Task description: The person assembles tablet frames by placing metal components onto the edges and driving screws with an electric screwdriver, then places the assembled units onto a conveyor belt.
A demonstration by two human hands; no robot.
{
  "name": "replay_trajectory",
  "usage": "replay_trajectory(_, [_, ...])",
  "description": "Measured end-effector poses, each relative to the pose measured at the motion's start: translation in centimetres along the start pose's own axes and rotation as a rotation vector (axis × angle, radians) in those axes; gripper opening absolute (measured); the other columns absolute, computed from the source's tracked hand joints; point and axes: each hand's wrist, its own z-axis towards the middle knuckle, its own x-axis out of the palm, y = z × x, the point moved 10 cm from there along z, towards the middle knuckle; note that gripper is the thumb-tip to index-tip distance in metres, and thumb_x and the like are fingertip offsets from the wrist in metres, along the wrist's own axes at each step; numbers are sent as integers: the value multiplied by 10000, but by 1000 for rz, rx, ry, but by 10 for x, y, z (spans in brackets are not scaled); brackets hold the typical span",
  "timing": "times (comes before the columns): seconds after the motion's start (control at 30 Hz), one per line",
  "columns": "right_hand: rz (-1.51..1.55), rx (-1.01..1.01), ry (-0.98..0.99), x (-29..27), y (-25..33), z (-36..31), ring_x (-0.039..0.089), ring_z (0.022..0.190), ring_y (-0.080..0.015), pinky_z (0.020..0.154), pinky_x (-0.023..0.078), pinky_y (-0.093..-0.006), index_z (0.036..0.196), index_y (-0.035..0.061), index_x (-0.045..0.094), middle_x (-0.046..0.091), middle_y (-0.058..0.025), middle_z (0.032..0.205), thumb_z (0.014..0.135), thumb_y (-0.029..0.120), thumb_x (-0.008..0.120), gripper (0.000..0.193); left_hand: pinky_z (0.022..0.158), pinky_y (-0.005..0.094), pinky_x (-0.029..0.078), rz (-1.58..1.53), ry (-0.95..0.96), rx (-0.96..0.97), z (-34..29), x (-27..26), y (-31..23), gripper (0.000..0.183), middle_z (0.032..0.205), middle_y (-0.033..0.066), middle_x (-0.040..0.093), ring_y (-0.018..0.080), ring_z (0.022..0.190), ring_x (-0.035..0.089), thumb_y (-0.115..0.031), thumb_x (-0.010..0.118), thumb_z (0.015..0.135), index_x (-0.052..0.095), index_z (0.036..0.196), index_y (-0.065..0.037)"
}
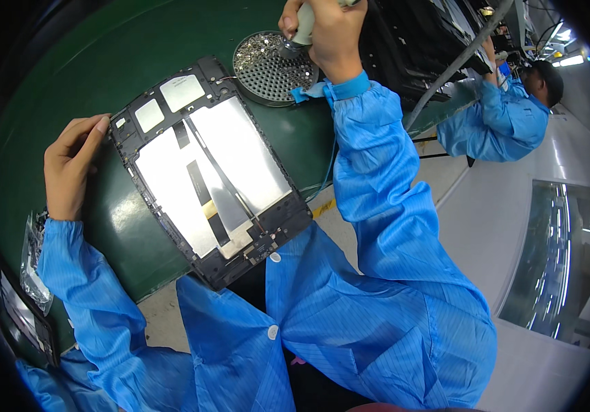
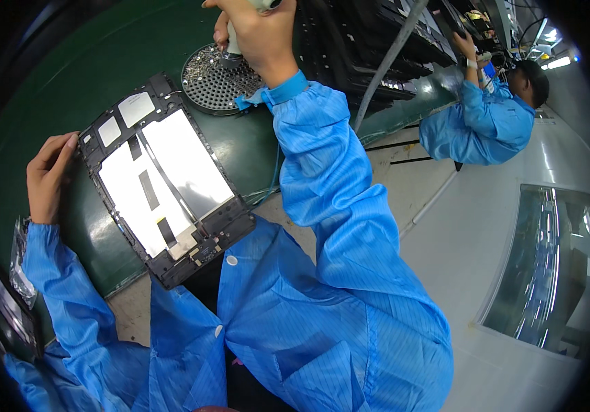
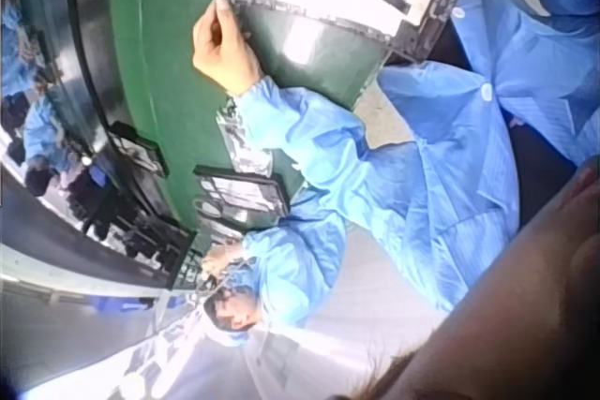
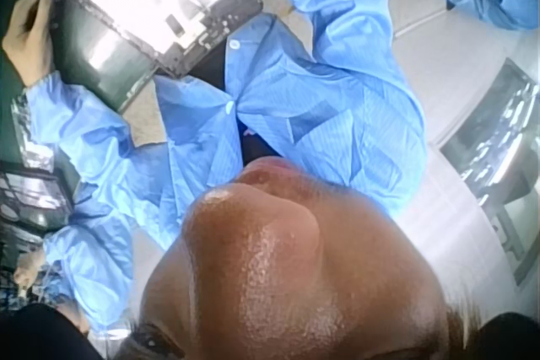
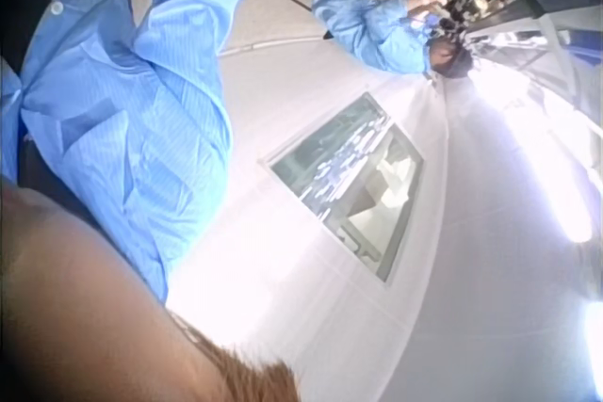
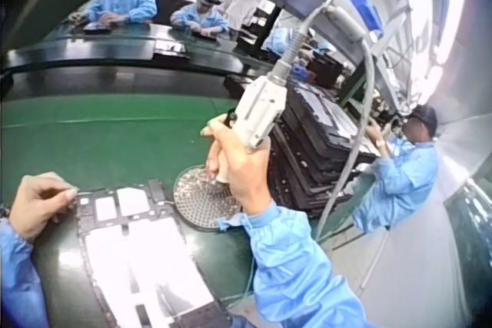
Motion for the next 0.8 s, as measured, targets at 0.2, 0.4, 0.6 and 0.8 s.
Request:
replay_trajectory(0.2, [154, 29, 80, 47, 21, 6, 502, 415, -127, 377, 423, -263, 891, -27, 610, 600, -88, 648, 919, 180, 595, 210, 718, 224, 432, -50, 16, 103, -2, 0, -9, 225, 903, 28, 642, 99, 828, 570, -174, 686, 908, 727, 1017, 19])
replay_trajectory(0.4, [349, 90, 354, 157, 15, 11, 496, 418, -125, 388, 420, -261, 884, -33, 612, 595, -90, 643, 923, 208, 574, 248, 807, 257, 445, -19, 67, 215, 1, 12, -20, 248, 929, 77, 661, 138, 881, 597, -172, 658, 920, 708, 1033, 43])
replay_trajectory(0.6, [398, 97, 520, 217, 0, -1, 483, 406, -125, 389, 409, -251, 867, -42, 613, 556, -83, 580, 928, 201, 562, 255, 742, 258, 458, -45, 38, 107, 5, 18, -16, 261, 888, 53, 655, 117, 817, 589, -195, 667, 916, 713, 1009, 44])
replay_trajectory(0.8, [330, 125, 566, 221, -17, -6, 474, 404, -124, 392, 411, -251, 892, -42, 596, 562, -91, 605, 935, 209, 552, 259, 518, 241, 393, -72, 0, 101, 4, 15, -16, 291, 809, 17, 648, 71, 622, 515, -270, 699, 899, 736, 1008, -3])
